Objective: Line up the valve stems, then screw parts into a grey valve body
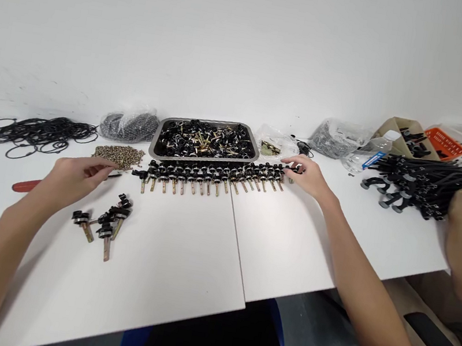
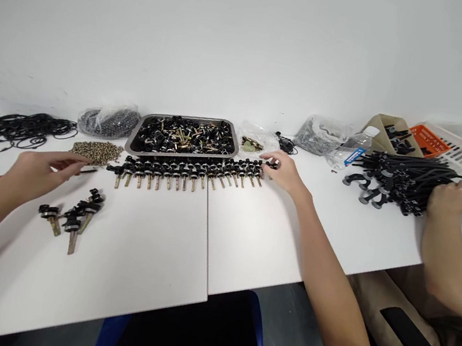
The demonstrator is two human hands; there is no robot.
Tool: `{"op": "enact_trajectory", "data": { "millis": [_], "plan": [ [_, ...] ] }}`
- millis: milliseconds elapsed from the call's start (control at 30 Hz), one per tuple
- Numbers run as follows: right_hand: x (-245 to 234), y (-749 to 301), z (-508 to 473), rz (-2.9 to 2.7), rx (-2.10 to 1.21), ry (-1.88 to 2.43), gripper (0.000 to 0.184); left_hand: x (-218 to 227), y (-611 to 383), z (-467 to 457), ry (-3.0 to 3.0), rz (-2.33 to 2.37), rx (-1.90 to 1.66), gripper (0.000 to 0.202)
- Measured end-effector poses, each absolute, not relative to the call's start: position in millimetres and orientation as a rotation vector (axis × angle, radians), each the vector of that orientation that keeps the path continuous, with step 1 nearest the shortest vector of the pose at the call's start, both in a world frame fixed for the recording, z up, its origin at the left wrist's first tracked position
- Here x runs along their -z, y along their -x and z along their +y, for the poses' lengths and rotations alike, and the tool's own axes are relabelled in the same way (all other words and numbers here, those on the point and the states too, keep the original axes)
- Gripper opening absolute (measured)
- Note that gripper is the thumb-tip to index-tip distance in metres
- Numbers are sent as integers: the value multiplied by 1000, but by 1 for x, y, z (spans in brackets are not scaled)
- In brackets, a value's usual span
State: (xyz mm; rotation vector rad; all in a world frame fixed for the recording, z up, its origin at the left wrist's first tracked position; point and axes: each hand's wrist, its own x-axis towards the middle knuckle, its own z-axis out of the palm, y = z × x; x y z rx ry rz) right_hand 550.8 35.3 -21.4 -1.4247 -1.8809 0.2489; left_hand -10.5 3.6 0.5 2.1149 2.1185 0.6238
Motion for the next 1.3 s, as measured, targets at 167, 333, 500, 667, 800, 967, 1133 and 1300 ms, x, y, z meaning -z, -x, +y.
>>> {"op": "enact_trajectory", "data": {
  "millis": [167, 333, 500, 667, 800, 967, 1133, 1300],
  "plan": [
    [30, -548, 49, -1917, -131, 1391, 21, 0, 9, 3, -2131, 2105, -637, 47],
    [38, -542, 62, -1931, -149, 1391, 18, -1, 10, 3, -2127, 2094, -621, 46],
    [41, -543, 64, -1899, -179, 1401, 17, -1, 11, 4, -2147, 2092, -607, 44],
    [43, -545, 66, -1885, -217, 1388, 17, 0, 11, 4, -2148, 2095, -600, 45],
    [45, -543, 67, -1861, -237, 1387, 14, 0, 12, 4, -2131, 2097, -579, 45],
    [41, -542, 62, -1839, -244, 1390, 14, 2, 14, 6, -2120, 2116, -586, 45],
    [19, -540, 47, -1692, -147, 1363, 23, 0, 14, 4, -2160, 2080, -604, 42],
    [-20, -490, 12, -1728, -228, 1254, 19, -3, 9, 0, -2167, 2013, -640, 41]
  ]
}}
